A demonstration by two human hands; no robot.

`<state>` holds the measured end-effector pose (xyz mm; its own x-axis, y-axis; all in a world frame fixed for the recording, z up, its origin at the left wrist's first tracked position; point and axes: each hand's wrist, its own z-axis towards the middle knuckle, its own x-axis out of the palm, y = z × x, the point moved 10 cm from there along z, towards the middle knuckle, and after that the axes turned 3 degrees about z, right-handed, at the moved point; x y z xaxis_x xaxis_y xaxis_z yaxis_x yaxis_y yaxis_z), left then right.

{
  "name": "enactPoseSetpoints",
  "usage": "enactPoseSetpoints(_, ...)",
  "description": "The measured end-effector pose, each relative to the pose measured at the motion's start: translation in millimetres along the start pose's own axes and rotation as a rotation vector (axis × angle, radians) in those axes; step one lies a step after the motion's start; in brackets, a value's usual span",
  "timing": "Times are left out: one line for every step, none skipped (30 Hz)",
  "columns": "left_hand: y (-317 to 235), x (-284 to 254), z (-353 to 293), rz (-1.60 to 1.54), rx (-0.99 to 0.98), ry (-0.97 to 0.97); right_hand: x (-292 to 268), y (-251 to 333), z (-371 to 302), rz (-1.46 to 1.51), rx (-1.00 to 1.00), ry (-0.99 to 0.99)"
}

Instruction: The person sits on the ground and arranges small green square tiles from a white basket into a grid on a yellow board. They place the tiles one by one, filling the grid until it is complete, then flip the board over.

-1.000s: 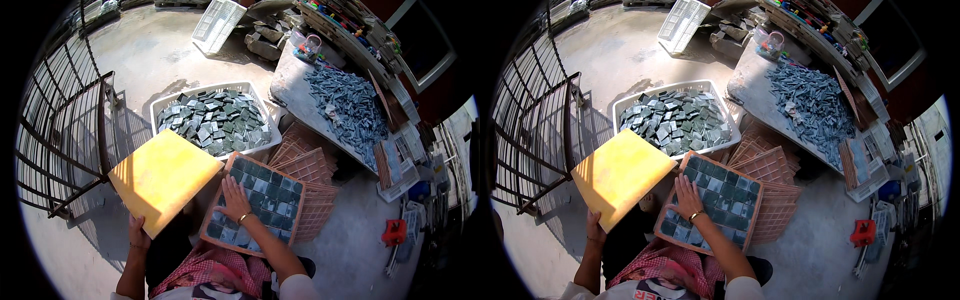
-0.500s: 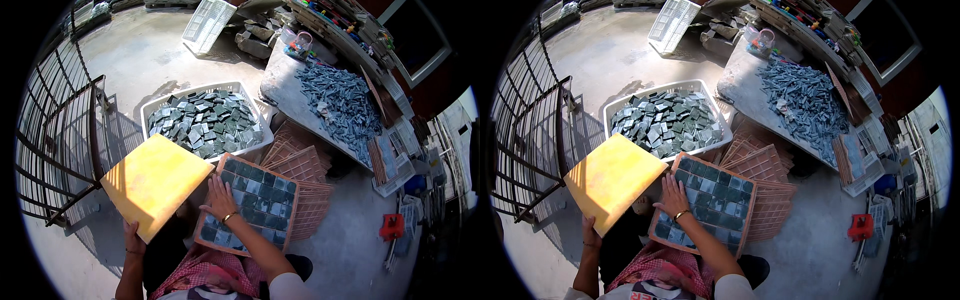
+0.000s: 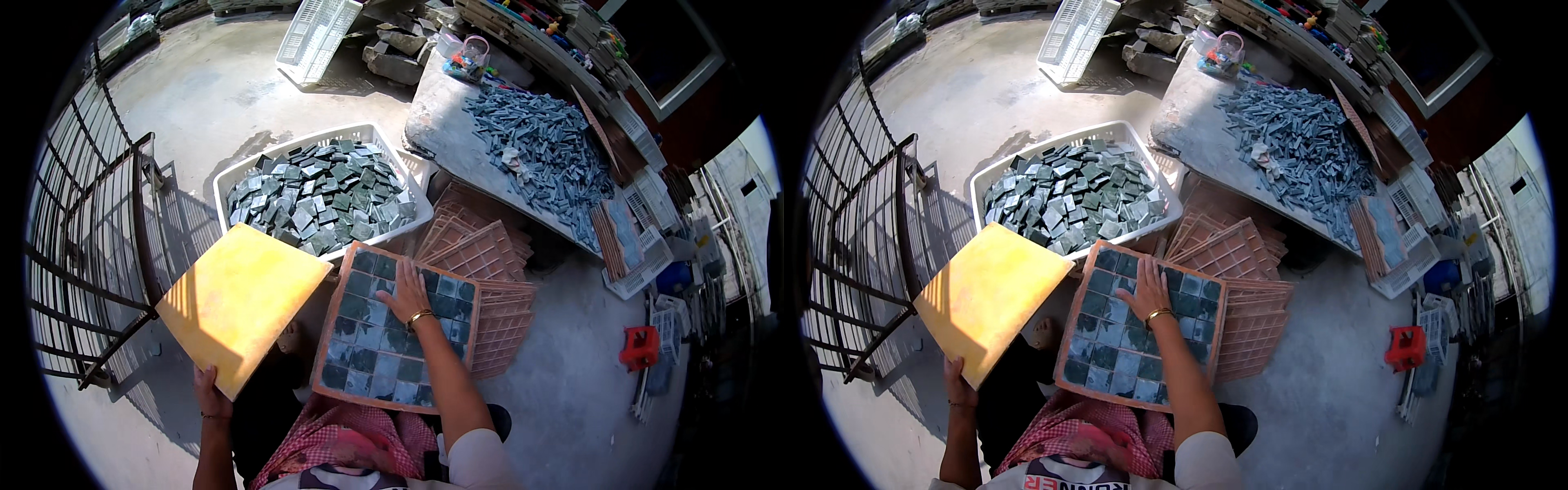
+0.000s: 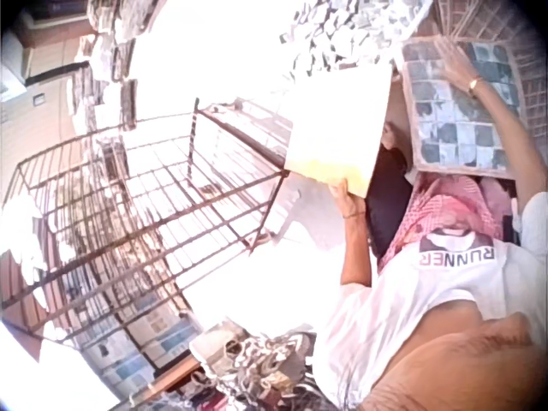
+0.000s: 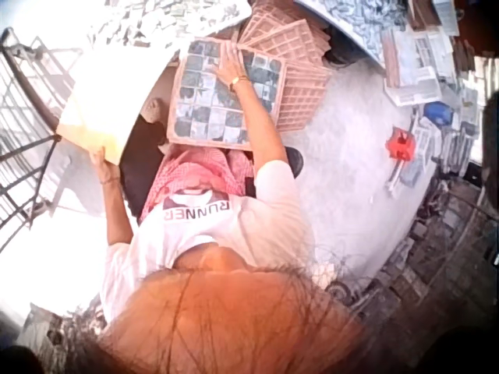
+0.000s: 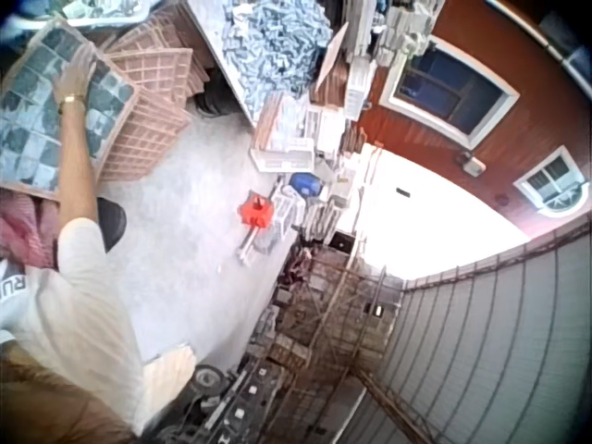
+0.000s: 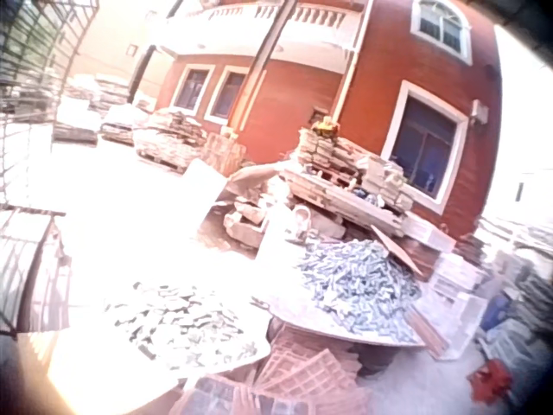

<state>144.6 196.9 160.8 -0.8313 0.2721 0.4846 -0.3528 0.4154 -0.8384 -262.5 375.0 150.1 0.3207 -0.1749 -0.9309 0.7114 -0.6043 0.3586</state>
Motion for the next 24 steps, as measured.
enactPoseSetpoints(0, -2, 1, 0.001, 0.000, -0.009, 3, 3, -5, -0.035, -0.022, 0.006)
enactPoseSetpoints(-1, -2, 2, 0.005, 0.002, -0.018, 8, 8, -19, -0.070, -0.042, 0.010)
enactPoseSetpoints(-1, -3, 2, 0.010, 0.001, -0.029, 16, 11, -33, -0.106, -0.060, 0.019)
enactPoseSetpoints(2, -2, 3, 0.010, -0.002, -0.035, 19, 16, -44, -0.140, -0.090, 0.000)
enactPoseSetpoints(2, 0, 4, 0.016, 0.003, -0.029, 24, 19, -53, -0.151, -0.111, 0.011)
enactPoseSetpoints(1, -2, 3, 0.027, 0.004, -0.022, 26, 27, -64, -0.159, -0.128, 0.026)
enactPoseSetpoints(0, 0, 4, 0.035, 0.004, -0.009, 25, 35, -74, -0.170, -0.140, 0.036)
enactPoseSetpoints(1, 0, 3, 0.042, 0.000, -0.007, 26, 41, -82, -0.191, -0.141, 0.048)
enactPoseSetpoints(1, 3, 3, 0.044, 0.000, 0.005, 23, 44, -90, -0.178, -0.141, 0.049)
enactPoseSetpoints(0, 3, 3, 0.053, 0.003, 0.010, 26, 49, -98, -0.156, -0.147, 0.053)
enactPoseSetpoints(1, 3, 2, 0.055, -0.013, 0.007, 29, 52, -107, -0.133, -0.154, 0.058)
enactPoseSetpoints(1, 4, 4, 0.051, -0.022, 0.009, 32, 53, -114, -0.110, -0.165, 0.062)
enactPoseSetpoints(2, 5, 4, 0.048, -0.031, 0.009, 37, 52, -118, -0.089, -0.172, 0.092)
enactPoseSetpoints(1, 6, 4, 0.047, -0.015, 0.024, 41, 52, -122, -0.067, -0.180, 0.123)
enactPoseSetpoints(0, 8, 4, 0.041, 0.007, 0.042, 42, 50, -121, -0.049, -0.193, 0.148)
enactPoseSetpoints(-2, 7, 2, 0.045, 0.018, 0.047, 33, 48, -116, -0.028, -0.200, 0.121)
enactPoseSetpoints(-3, 6, 5, 0.052, 0.018, 0.046, 14, 35, -96, -0.066, -0.177, 0.034)
enactPoseSetpoints(0, 3, 6, 0.071, 0.000, 0.041, -4, 14, -77, -0.096, -0.139, -0.037)
enactPoseSetpoints(4, 3, 7, 0.087, -0.018, 0.045, -15, -3, -71, -0.132, -0.096, -0.113)
enactPoseSetpoints(5, 3, 7, 0.093, -0.025, 0.037, -8, -14, -71, -0.155, -0.056, -0.063)
enactPoseSetpoints(3, 1, 7, 0.095, -0.022, 0.027, -4, -18, -67, -0.178, -0.025, -0.017)
enactPoseSetpoints(2, -1, 7, 0.097, -0.020, 0.019, -1, -22, -65, -0.202, 0.007, 0.028)
enactPoseSetpoints(-1, 0, 9, 0.100, -0.012, 0.022, 2, -21, -69, -0.178, 0.008, 0.050)
enactPoseSetpoints(-2, -3, 9, 0.096, 0.001, 0.015, 6, -12, -78, -0.159, -0.004, 0.077)
